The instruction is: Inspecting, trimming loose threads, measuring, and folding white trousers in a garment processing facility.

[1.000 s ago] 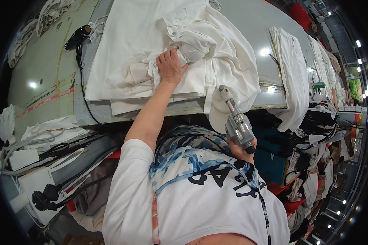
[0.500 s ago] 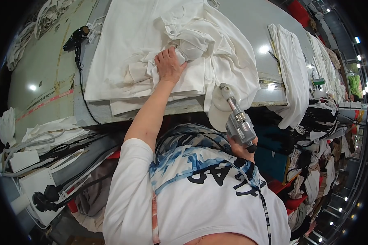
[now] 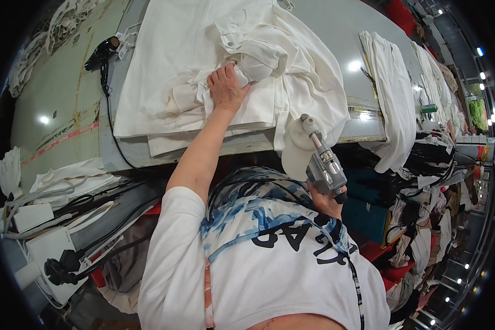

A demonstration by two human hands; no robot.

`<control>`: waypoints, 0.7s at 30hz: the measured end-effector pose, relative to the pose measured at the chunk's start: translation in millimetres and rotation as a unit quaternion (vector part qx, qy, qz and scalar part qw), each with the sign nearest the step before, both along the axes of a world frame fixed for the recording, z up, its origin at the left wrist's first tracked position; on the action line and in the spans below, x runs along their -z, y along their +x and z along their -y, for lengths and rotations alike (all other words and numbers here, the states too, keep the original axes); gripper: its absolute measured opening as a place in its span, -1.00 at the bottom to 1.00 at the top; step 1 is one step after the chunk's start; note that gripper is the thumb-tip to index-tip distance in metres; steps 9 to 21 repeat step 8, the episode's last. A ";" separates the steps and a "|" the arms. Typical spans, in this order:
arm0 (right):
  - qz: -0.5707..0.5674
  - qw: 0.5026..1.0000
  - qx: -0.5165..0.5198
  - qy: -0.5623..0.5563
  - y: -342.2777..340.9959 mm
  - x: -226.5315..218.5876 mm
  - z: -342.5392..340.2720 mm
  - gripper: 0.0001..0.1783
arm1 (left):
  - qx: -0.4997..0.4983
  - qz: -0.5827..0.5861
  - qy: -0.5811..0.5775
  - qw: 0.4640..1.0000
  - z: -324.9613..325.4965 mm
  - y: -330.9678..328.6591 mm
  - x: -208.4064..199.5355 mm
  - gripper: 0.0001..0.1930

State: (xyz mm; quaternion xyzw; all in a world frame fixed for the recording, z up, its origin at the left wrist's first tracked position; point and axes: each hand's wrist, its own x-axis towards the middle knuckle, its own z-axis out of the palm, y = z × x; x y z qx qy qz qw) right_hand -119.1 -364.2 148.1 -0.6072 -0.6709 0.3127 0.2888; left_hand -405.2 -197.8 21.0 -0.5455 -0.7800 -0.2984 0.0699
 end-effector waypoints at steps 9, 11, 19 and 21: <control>-0.064 0.994 -0.038 0.079 6.4 20.5 -3.2 -0.71 | 0.006 0.016 -0.010 1.000 -0.6 0.4 0.5 -0.26; -0.064 0.994 -0.038 0.079 6.4 20.5 -3.2 -0.71 | 0.006 0.016 -0.010 1.000 -0.6 0.4 0.5 -0.26; -0.064 0.994 -0.038 0.079 6.4 20.5 -3.2 -0.71 | 0.006 0.016 -0.010 1.000 -0.6 0.4 0.5 -0.26; -0.064 0.994 -0.038 0.079 6.4 20.5 -3.2 -0.71 | 0.006 0.016 -0.010 1.000 -0.6 0.4 0.5 -0.26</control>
